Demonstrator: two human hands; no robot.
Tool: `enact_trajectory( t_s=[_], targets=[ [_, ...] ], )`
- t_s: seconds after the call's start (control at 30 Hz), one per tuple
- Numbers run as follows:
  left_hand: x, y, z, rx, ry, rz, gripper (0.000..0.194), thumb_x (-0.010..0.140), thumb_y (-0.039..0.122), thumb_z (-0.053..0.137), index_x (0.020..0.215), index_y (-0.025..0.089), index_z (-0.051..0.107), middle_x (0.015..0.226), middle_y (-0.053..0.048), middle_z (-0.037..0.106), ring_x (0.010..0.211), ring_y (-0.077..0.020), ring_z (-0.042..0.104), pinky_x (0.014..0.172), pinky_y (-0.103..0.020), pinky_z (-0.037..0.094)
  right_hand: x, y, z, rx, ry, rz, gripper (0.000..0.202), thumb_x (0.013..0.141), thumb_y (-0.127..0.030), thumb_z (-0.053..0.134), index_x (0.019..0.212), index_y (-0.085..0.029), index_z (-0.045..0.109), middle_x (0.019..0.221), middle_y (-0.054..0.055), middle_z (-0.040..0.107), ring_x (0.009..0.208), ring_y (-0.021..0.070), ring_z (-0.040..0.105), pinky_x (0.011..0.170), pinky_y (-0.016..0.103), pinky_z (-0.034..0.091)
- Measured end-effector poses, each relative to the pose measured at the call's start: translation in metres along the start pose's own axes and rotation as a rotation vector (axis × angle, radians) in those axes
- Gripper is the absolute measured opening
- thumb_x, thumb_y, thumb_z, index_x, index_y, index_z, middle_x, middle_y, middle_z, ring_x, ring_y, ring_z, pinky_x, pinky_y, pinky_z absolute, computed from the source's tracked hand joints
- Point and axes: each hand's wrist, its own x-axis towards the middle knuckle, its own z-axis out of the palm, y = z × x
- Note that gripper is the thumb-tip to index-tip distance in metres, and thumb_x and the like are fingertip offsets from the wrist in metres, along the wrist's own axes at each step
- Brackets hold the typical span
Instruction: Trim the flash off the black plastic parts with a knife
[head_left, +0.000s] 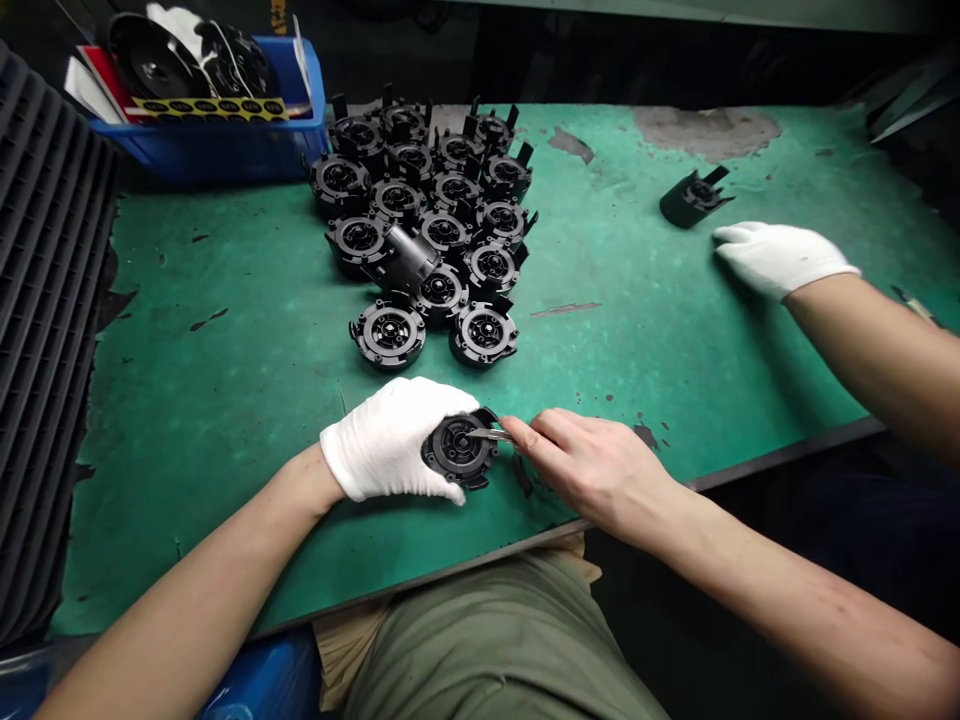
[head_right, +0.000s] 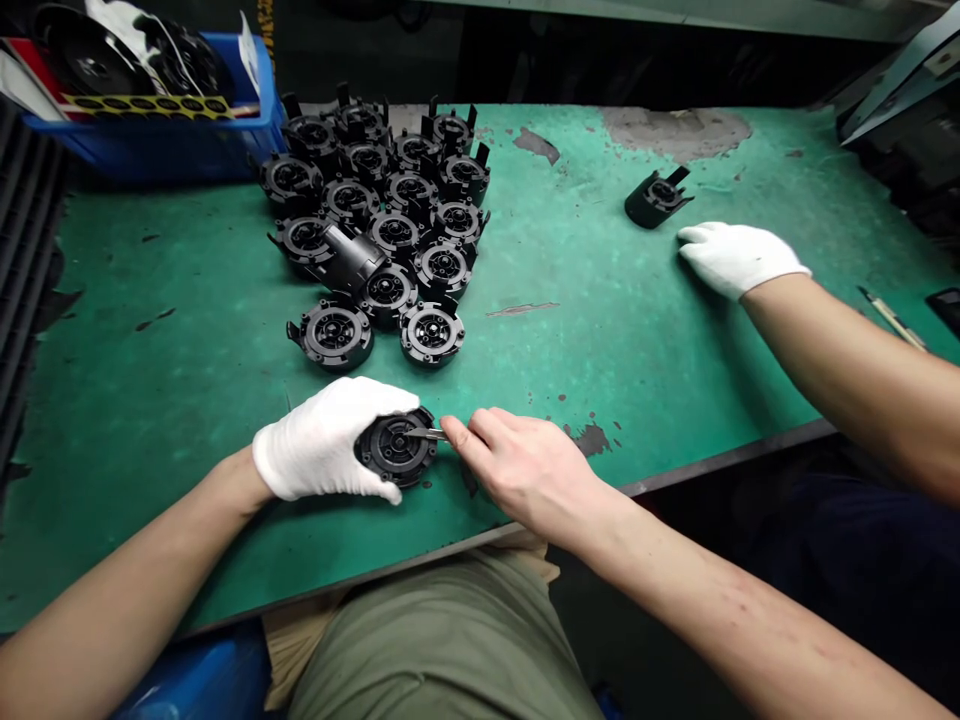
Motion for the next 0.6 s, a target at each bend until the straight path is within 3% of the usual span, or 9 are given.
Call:
enact_trajectory(
  t_s=[0.23,0.6],
  targets=[
    [0.002,0.003,-0.003,-0.004,-0.024,-0.031,0.077,0.060,0.067,0.100,0.116,0.021,0.074,0.118,-0.012,0.081,0.107,-0.0367,0.080,0.093,-0.043,0.062,-0.003,0.002,0.002,-0.004,-0.020,-0.018,0.039,0.104,-0.005,0.048,0.142,-0.011,0.053,0.084,0.000,0.057,0.066,0.0169,0.046,0.057,0.031,0.032],
    [0.000,-0.001,-0.002,-0.034,-0.042,-0.040,0.080,0.062,0.067,0.100,0.122,0.021,0.072,0.123,-0.014,0.080,0.111,-0.0378,0.079,0.098,-0.044,0.061,0.018,0.040,-0.003,0.075,-0.091,-0.208,0.027,0.106,-0.010,0.045,0.125,-0.015,0.063,0.082,0.001,0.057,0.067,0.0167,0.044,0.059,0.032,0.027]
  ],
)
